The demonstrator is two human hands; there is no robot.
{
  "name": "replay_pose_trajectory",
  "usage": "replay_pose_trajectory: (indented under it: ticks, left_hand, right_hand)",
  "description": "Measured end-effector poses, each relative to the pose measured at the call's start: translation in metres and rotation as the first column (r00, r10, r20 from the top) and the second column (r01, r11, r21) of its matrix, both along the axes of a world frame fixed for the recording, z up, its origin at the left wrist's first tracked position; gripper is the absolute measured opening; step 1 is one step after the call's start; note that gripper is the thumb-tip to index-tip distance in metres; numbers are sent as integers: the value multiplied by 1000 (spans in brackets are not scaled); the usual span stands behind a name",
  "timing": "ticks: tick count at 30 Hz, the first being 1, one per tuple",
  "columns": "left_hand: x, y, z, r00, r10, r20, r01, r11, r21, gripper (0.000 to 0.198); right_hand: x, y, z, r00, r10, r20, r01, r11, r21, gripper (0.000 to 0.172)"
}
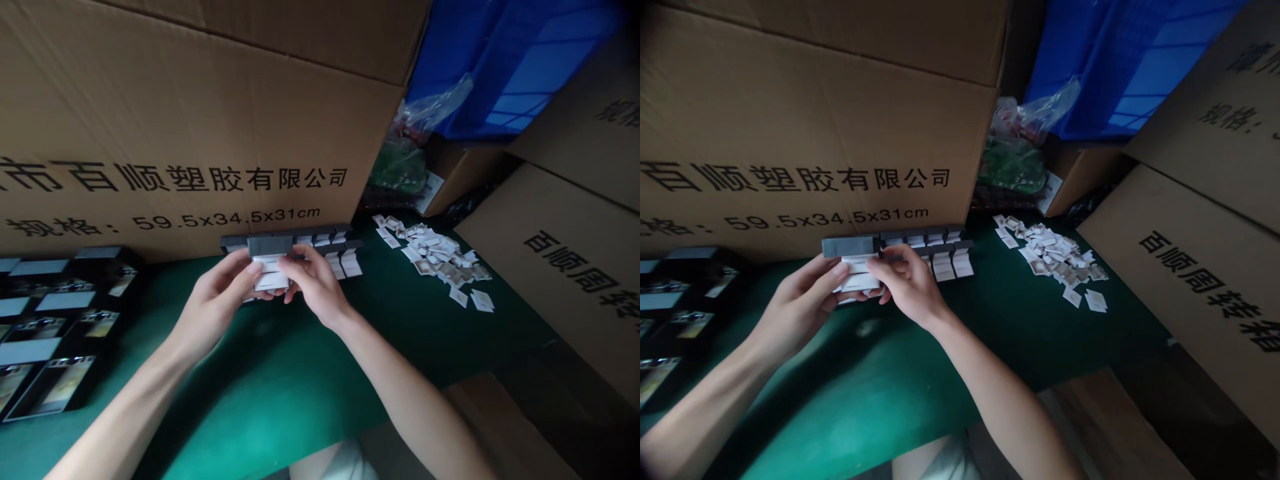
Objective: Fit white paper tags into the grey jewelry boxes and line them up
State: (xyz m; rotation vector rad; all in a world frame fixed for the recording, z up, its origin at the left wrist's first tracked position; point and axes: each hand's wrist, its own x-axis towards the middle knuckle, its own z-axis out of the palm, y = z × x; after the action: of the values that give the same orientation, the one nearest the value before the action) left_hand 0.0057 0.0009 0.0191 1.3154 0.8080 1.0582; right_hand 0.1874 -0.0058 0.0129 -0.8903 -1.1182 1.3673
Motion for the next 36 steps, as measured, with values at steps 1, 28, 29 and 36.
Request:
replay_pose_trajectory:
  ticks: [1, 28, 29, 36]
  left_hand:
    - [0, 0, 0, 1000, 3, 0, -3, 1000, -3, 43]
    - [8, -7, 4, 983, 157, -94, -158, 987, -7, 76]
    - [7, -6, 3, 984, 162, -77, -164, 986, -16, 73]
    - [3, -5, 2, 987, 154, -40, -156, 986, -62, 69]
  right_hand:
    - [0, 0, 0, 1000, -1, 4, 1, 1000, 5, 37]
    - [-1, -1, -1, 994, -88, 57, 84, 994, 66, 46]
    - [-1, -2, 0, 997, -60, 51, 57, 997, 51, 48]
    - [2, -2, -2, 995, 25, 96, -27, 999, 22, 59]
